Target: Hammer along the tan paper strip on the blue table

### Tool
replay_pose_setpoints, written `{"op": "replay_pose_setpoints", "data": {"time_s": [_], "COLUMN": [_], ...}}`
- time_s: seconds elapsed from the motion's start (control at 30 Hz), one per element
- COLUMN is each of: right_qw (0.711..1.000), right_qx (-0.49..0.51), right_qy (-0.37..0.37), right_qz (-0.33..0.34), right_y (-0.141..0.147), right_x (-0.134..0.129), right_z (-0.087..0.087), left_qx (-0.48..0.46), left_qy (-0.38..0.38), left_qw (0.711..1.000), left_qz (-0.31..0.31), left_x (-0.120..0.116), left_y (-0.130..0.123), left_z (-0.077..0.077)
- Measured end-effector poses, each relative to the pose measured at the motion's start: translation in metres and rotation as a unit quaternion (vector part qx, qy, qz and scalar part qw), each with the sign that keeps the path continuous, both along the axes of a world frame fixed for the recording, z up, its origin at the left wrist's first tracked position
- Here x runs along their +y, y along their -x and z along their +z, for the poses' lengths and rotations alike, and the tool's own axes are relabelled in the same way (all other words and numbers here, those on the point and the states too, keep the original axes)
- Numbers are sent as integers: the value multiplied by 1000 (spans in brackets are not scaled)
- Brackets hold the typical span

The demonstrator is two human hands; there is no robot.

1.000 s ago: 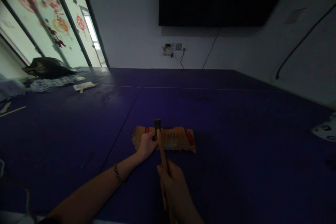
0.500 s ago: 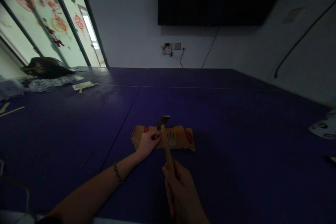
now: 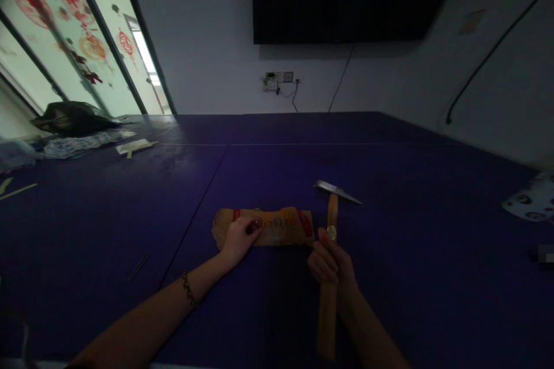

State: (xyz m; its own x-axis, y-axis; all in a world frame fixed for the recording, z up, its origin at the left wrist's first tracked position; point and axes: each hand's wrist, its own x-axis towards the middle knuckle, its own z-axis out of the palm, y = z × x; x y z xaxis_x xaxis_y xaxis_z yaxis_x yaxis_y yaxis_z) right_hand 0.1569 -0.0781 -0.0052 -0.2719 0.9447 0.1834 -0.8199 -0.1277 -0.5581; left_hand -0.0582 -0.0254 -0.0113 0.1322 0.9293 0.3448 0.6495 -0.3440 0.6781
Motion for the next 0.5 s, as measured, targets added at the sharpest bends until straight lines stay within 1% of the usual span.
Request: {"op": "replay_pose_setpoints", "data": {"time_s": [0.13, 0.27, 0.4, 0.5], "right_qw": [998, 995, 993, 992], "right_qx": [60, 86, 85, 84], "right_qy": [0, -20, -29, -41], "right_qz": [17, 46, 74, 86], "right_y": [5, 9, 10, 10], "right_x": [-4, -4, -2, -1], "right_z": [-1, -2, -2, -1], "left_qx": [7, 32, 63, 123], "left_qy": [-74, -168, -301, -363], "left_qw": [997, 985, 951, 924], "left_qz": [2, 12, 12, -20], "left_x": [-3, -6, -15, -29], "left_y": [3, 4, 3, 7], "left_z": [0, 1, 6, 13]}}
